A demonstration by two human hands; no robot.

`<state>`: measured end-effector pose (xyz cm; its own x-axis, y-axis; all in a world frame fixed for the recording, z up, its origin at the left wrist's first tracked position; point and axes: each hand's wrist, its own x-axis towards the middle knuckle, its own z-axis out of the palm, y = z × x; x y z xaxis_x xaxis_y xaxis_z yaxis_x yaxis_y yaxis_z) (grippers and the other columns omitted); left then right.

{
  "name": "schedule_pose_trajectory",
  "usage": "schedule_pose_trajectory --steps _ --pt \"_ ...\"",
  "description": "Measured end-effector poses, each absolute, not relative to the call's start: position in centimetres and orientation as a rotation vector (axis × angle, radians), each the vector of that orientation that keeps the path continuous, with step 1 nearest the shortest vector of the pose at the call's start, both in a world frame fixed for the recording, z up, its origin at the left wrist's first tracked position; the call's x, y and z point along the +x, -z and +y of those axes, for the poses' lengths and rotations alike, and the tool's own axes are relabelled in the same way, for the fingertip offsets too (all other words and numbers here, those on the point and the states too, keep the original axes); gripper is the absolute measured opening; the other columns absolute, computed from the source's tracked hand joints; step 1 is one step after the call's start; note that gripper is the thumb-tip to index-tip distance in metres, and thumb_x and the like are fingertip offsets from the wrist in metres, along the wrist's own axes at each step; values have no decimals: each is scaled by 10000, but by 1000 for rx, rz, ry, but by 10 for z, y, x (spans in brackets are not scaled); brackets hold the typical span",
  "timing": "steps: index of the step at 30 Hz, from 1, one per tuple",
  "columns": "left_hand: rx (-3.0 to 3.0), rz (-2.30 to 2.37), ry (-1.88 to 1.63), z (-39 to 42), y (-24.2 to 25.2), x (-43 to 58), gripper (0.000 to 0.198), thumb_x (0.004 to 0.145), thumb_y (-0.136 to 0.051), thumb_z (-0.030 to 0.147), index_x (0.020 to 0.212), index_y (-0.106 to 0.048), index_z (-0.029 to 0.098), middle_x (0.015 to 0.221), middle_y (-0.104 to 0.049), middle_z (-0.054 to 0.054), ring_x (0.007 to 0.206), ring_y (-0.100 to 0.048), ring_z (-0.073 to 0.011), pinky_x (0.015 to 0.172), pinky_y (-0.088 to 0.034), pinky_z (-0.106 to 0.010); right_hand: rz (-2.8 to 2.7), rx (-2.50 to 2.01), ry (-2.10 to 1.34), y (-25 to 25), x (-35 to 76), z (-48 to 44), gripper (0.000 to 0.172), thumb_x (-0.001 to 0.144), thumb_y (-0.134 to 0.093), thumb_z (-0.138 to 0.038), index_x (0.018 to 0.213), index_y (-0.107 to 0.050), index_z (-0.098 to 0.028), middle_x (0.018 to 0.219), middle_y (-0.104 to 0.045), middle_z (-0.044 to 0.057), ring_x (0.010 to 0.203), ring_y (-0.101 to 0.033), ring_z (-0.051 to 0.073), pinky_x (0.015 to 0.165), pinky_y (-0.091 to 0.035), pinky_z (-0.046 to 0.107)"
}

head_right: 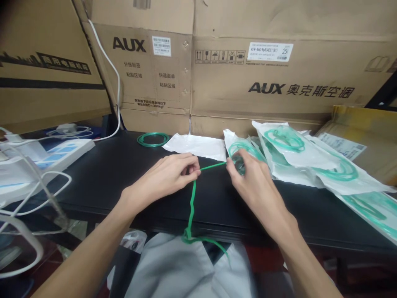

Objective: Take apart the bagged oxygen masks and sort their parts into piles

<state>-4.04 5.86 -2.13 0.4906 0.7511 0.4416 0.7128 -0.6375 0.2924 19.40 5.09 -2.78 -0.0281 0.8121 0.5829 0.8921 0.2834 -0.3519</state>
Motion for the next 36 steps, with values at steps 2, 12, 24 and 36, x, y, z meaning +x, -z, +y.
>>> schedule_pose_trajectory --steps 2,12,24,36 --pt "2609 1362 -875 60 21 -42 112 946 -537 249 851 -594 231 877 -661 34 731 -566 -153 633 -338 -304 -1845 -1552 127 27 192 49 165 976 -579 -406 999 -648 -258 614 -588 -1 518 -496 199 622 -386 348" --pt "2406 1527 -1060 64 10 -63 127 918 -592 273 816 -647 222 776 -689 15 721 -621 -167 645 -398 -291 -1552 -1644 221 4 212 40 264 966 -578 -454 951 -668 -207 755 -684 83 673 -597 250 690 -407 390" --pt "1737 965 -1541 61 -1 -49 289 940 -669 451 984 -661 165 837 -745 -42 563 -660 -114 542 -541 -216 -1702 -811 -1789 17 144 3 298 983 -646 -445 981 -732 -160 855 -723 73 598 -582 114 492 -444 204" --pt "1407 1356 -1966 95 -2 -111 254 835 -714 333 1035 -653 187 1087 -710 -75 644 -673 -115 513 -499 -202 -1821 -965 -1351 4 190 19 272 976 -655 -409 933 -755 -160 788 -682 56 649 -617 156 487 -466 226"
